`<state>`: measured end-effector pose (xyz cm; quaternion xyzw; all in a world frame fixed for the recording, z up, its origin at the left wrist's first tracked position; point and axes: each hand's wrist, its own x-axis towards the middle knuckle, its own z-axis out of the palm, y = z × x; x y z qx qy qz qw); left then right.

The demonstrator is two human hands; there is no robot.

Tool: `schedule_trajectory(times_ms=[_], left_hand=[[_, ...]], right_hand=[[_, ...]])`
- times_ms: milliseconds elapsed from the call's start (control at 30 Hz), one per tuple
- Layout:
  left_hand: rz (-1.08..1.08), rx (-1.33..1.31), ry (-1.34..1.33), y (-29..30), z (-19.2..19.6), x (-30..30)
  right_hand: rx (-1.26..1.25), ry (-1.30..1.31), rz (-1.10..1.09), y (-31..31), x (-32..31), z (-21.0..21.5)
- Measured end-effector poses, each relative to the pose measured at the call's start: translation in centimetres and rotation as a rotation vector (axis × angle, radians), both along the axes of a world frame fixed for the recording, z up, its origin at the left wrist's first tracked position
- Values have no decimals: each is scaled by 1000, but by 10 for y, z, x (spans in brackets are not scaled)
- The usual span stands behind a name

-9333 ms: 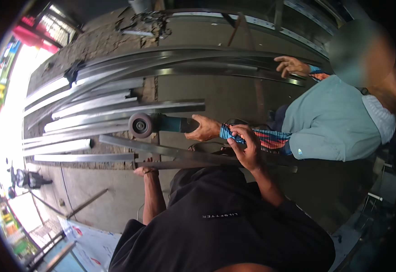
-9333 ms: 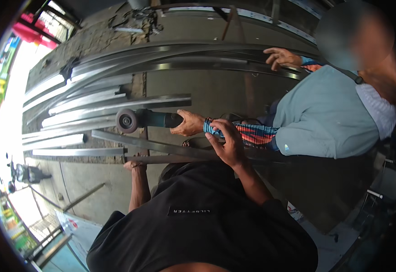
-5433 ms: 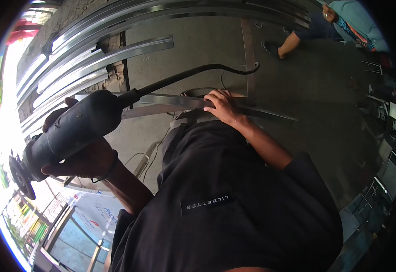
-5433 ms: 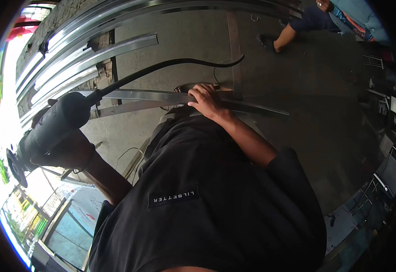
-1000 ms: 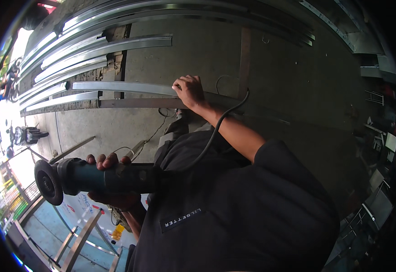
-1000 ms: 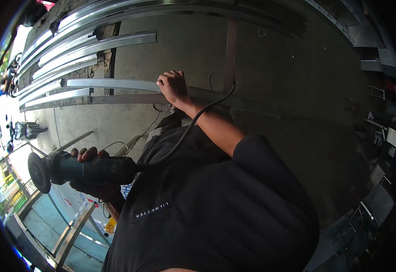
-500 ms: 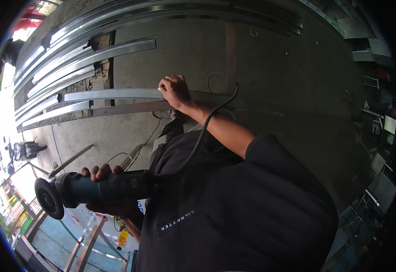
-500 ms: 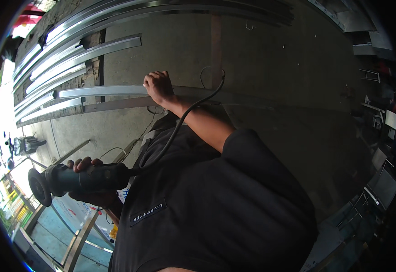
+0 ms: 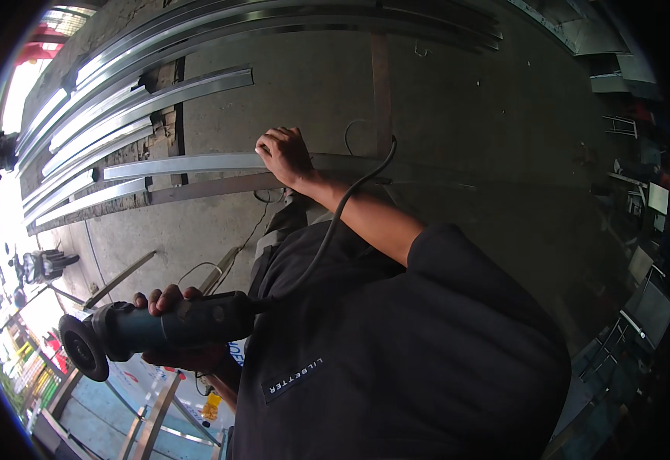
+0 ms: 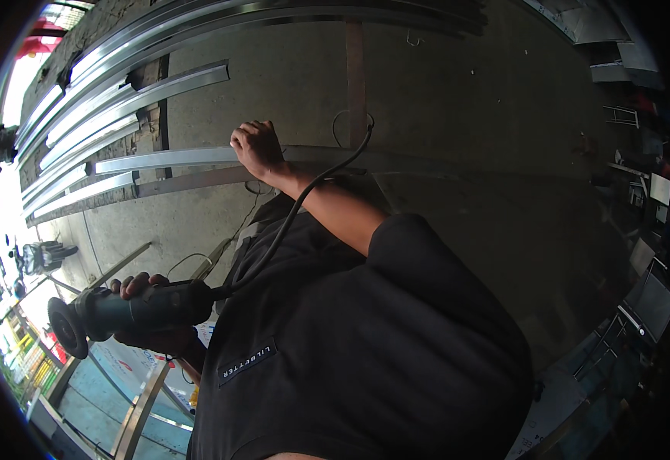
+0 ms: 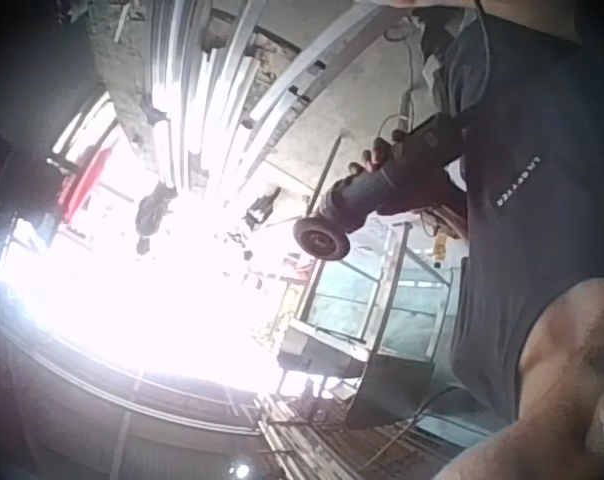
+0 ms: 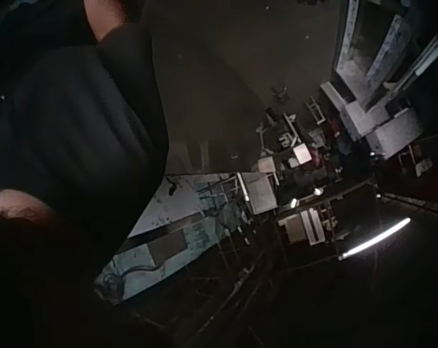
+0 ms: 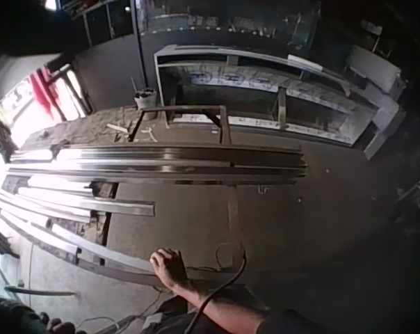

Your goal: The person receives an angle grinder, touches a metal strip by hand, and grinds the metal strip using the angle grinder.

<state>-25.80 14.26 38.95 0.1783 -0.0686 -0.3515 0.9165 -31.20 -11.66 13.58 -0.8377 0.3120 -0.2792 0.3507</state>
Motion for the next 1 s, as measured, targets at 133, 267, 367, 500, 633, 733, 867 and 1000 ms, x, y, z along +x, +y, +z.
schedule_trajectory(times_ms=[133, 267, 367, 500, 633, 733, 867, 1000], left_hand=[[-17, -24, 0, -3, 0, 2], [-26, -48, 15, -12, 0, 12], [-25, -75, 15, -11, -2, 28], [-1, -155, 7, -12, -1, 62], [-1, -110, -82, 0, 21, 96], [-23, -125, -155, -4, 46, 106], [203, -113, -225, -14, 76, 103], [118, -154, -208, -19, 78, 99]], right_hand=[[-59, -39, 35, 11, -20, 27], [121, -46, 194, 26, -65, 42], [237, 23, 347, 20, -98, 62], [207, 117, 467, 11, -136, 87], [1104, -110, 470, -1, -162, 83], [1826, -773, 36, 0, -183, 72], [1750, -1056, -519, -21, -194, 80], [1599, -1077, -560, -60, -197, 110]])
